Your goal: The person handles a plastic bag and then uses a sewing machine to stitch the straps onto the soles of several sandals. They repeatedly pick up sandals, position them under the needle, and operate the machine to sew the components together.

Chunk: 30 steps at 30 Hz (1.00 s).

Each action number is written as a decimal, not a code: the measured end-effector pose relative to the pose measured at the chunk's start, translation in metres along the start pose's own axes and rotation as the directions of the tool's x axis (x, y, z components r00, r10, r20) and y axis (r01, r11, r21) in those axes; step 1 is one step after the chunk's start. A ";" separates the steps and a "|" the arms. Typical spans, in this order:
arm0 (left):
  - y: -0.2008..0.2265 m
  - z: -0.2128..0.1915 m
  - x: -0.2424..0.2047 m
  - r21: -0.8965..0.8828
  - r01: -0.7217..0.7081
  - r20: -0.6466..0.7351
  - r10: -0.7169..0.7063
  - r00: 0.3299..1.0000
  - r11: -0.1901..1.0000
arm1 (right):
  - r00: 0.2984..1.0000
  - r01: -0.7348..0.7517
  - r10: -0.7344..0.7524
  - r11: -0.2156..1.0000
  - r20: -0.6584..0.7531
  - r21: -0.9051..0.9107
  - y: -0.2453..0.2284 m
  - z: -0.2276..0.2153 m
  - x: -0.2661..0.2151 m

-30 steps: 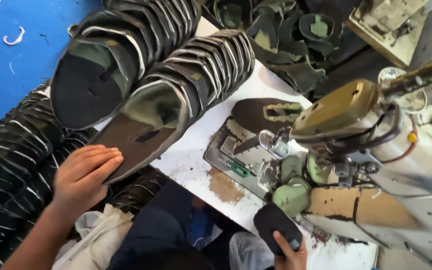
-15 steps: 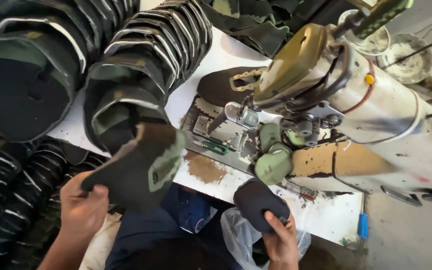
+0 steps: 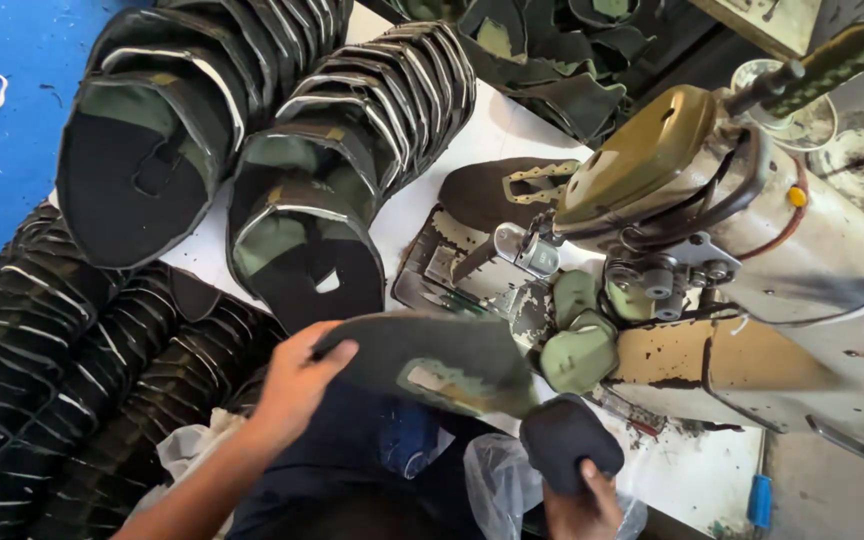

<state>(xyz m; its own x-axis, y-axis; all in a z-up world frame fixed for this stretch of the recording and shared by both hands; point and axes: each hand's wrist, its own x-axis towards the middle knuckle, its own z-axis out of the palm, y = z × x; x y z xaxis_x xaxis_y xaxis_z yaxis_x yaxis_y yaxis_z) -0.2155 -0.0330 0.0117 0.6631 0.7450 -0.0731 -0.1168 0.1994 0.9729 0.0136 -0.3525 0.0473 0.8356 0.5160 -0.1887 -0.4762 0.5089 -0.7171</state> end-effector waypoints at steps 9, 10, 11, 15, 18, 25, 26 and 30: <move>0.001 0.010 0.138 0.037 -0.200 -0.508 0.190 0.840 0.979 | 0.999 -0.043 0.036 0.944 -0.027 -0.328 0.048 -0.046 0.003; 0.008 0.005 0.164 -0.082 -0.244 -0.512 0.170 0.842 0.966 | 0.998 -0.065 0.062 0.944 -0.020 -0.325 0.052 -0.049 0.003; 0.001 0.004 0.183 -0.080 -0.255 -0.511 0.180 0.841 0.964 | 0.998 -0.058 0.057 0.945 -0.011 -0.321 0.055 -0.052 0.005; -0.008 0.000 0.238 -0.081 -0.343 -0.277 0.310 0.910 0.936 | 0.987 -0.003 0.064 0.924 0.148 -0.382 0.062 -0.080 0.007; 0.006 -0.004 0.233 0.060 -0.324 -0.153 0.329 0.932 0.944 | 0.987 -0.005 0.071 0.906 0.142 -0.424 0.057 -0.081 0.003; 0.015 0.029 0.065 0.640 -0.246 -0.320 0.543 0.776 0.728 | 0.995 -0.050 0.035 0.984 -0.091 -0.171 0.028 -0.066 -0.005; -0.015 0.029 0.044 0.637 -0.247 -0.311 0.536 0.785 0.730 | 0.994 -0.047 0.030 0.984 -0.105 -0.170 0.017 -0.042 -0.006; -0.075 0.023 -0.011 -0.121 0.225 -0.481 -0.256 0.838 0.967 | 0.991 -0.007 -0.036 0.949 -0.131 -0.314 -0.013 0.018 0.012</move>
<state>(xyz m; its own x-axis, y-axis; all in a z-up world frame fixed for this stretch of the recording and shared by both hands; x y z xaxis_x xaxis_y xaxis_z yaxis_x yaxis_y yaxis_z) -0.1971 -0.0701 -0.0552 0.2299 0.8801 -0.4155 -0.0528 0.4376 0.8976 0.0251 -0.3402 0.0669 0.8808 0.4029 -0.2489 -0.3718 0.2629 -0.8903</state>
